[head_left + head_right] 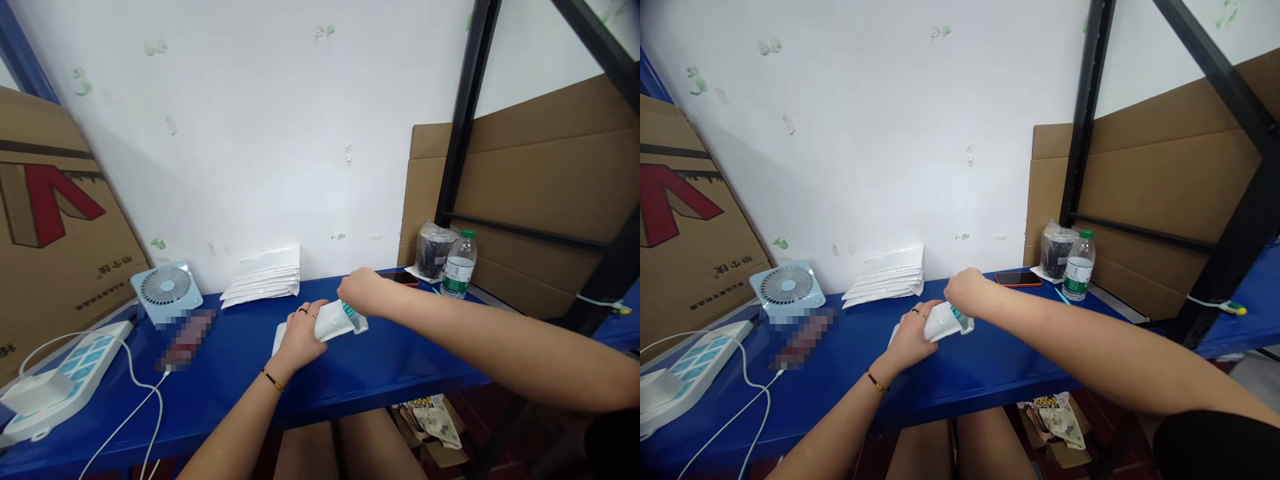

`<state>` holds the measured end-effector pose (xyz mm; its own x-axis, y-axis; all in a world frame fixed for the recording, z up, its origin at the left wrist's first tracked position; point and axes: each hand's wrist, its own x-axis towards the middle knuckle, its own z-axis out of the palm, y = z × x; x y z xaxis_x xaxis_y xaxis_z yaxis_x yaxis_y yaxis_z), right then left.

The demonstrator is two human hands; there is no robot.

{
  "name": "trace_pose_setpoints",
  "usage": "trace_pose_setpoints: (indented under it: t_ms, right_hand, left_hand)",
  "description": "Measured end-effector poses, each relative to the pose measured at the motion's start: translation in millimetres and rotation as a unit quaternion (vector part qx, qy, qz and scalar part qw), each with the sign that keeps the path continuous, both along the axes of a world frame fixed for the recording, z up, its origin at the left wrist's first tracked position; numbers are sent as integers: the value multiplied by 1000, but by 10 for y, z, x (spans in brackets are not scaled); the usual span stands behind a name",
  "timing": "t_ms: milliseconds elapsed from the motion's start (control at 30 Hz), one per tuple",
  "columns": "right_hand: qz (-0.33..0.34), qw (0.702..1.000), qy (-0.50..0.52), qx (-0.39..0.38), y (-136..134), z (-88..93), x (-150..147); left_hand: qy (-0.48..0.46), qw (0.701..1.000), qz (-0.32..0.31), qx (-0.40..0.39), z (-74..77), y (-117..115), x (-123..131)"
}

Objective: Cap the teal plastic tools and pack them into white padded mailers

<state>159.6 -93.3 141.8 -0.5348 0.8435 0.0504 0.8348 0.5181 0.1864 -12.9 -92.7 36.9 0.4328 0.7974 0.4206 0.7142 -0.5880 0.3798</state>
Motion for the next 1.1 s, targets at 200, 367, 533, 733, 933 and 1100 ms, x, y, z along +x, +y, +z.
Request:
trace_pose_setpoints:
  t_ms: [200,367,533,733,933,1100]
  right_hand:
    - [-9,994,89,-61,173,685,-101]
    - [93,983,88,-132,113,1132,38]
    - [151,979,62,-122,176,1023,293]
    - [179,970,153,-53,253,948,402]
    - [246,946,207,-39,275,906,385]
    - [209,926,291,116,371,844,424]
  left_hand:
    - [-215,965,-115,-99,138,79,267]
    - [-275,928,-170,-186,253,65,302]
    - [-284,914,-196,-211,231,150,223]
    - [-340,866,-236,-282,282,336,149]
    - [-387,825,-246,-331,304,394,188]
    - [-417,863,-152,-240,376,470,263]
